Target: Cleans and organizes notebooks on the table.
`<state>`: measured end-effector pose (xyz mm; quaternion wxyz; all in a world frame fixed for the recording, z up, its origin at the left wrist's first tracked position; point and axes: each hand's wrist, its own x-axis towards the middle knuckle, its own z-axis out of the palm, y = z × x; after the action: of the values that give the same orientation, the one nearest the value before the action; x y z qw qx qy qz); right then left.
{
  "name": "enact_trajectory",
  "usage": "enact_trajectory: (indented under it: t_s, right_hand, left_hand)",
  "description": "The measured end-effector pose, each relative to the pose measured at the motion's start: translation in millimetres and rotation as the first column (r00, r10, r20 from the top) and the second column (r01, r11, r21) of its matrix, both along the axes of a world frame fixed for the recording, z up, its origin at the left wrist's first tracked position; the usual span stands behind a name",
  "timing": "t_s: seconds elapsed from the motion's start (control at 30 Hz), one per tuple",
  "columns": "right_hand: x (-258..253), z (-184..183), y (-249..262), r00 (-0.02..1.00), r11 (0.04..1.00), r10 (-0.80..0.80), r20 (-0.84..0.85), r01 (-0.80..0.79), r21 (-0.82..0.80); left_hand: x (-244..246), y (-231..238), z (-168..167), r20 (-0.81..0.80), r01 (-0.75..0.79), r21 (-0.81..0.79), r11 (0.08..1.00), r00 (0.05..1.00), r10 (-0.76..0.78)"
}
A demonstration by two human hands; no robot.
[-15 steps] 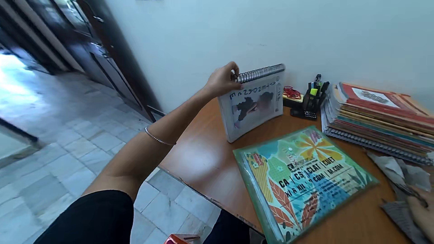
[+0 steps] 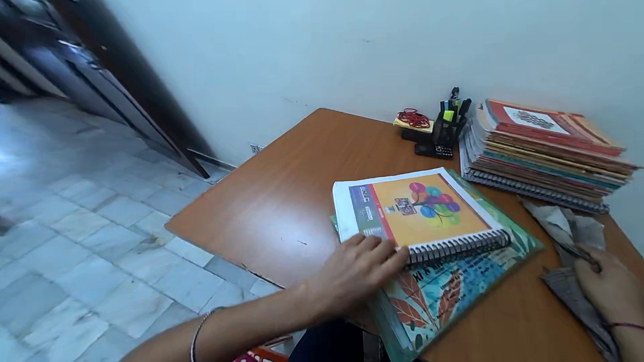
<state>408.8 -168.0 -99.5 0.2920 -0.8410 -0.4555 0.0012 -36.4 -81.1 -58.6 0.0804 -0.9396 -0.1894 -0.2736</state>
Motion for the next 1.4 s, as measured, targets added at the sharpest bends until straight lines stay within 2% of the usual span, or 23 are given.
enact_trajectory:
  t_s: [0.1, 0.2, 0.3, 0.43, 0.57, 0.67, 0.77, 0.83, 0.87, 0.93, 1.0, 1.13, 1.3, 1.4]
  right_hand:
    - [0.8, -0.4, 0.5, 1.0, 1.0, 0.008, 0.0, -0.008, 0.002]
    - [6.5, -1.5, -0.4, 1.0, 1.0, 0.021, 0.013, -0.021, 0.006]
    - [-1.8, 21.4, -2.6, 0.999, 0.996, -0.014, -0.039, 0.01, -0.084]
    - [-60.0, 80.5, 5.9, 0.999, 0.998, 0.014, -0.039, -0.016, -0.064]
    - [-134.1, 111.0, 42.6, 0.972, 0.973, 0.224, 0.062, -0.227, 0.041]
    - [-205.5, 109.6, 81.6, 0.874, 0.875, 0.481, 0.068, -0.484, 0.029]
    - [-291.0, 98.1, 103.3, 0.718, 0.703, 0.695, -0.047, -0.691, -0.166]
    - [-335.6, 94.2, 105.6, 0.595, 0.526, 0.796, -0.107, -0.769, -0.363]
    - [-348.8, 90.4, 105.7, 0.544, 0.467, 0.835, -0.084, -0.781, -0.413]
    - [-351.7, 82.3, 106.3, 0.489, 0.436, 0.872, -0.027, -0.799, -0.415]
    - [-332.7, 73.6, 108.9, 0.502, 0.48, 0.865, 0.016, -0.817, -0.319]
    - [-268.2, 66.7, 115.8, 0.647, 0.656, 0.753, 0.124, -0.722, -0.22]
    - [-162.9, 74.3, 119.0, 0.892, 0.873, 0.441, 0.101, -0.4, -0.278]
    - [-132.9, 74.0, 117.6, 0.954, 0.922, 0.285, 0.096, -0.245, -0.299]
  left_hand:
    - [-1.0, -17.7, -20.5, 0.063, 0.003, -0.04, 0.999, 0.998, 0.0]
    - [-15.8, -17.8, -23.4, 0.119, 0.04, -0.211, 0.977, 0.993, -0.015]
    - [-41.7, -13.9, -31.8, 0.171, -0.012, -0.277, 0.961, 0.983, 0.062]
    - [-65.0, -10.4, -49.0, 0.252, -0.091, -0.264, 0.96, 0.954, 0.16]
    - [-58.9, -14.6, -54.7, 0.278, -0.147, -0.216, 0.965, 0.939, 0.205]
    - [-57.0, -14.9, -57.1, 0.273, -0.152, -0.212, 0.965, 0.939, 0.208]
    - [-60.2, -15.1, -58.9, 0.272, -0.138, -0.226, 0.964, 0.942, 0.198]
    - [-61.0, -15.2, -58.6, 0.28, -0.148, -0.214, 0.966, 0.938, 0.206]
    - [-61.0, -15.0, -58.4, 0.285, -0.16, -0.201, 0.967, 0.934, 0.214]
    - [-61.3, -14.9, -58.8, 0.294, -0.159, -0.198, 0.967, 0.932, 0.213]
    - [-61.7, -15.0, -58.4, 0.3, -0.134, -0.227, 0.965, 0.932, 0.2]
    - [-61.8, -15.2, -59.2, 0.294, -0.119, -0.258, 0.959, 0.936, 0.195]
    - [-60.0, -15.4, -58.8, 0.297, -0.126, -0.257, 0.958, 0.933, 0.202]
    - [-58.9, -16.0, -60.2, 0.299, -0.131, -0.26, 0.957, 0.931, 0.209]
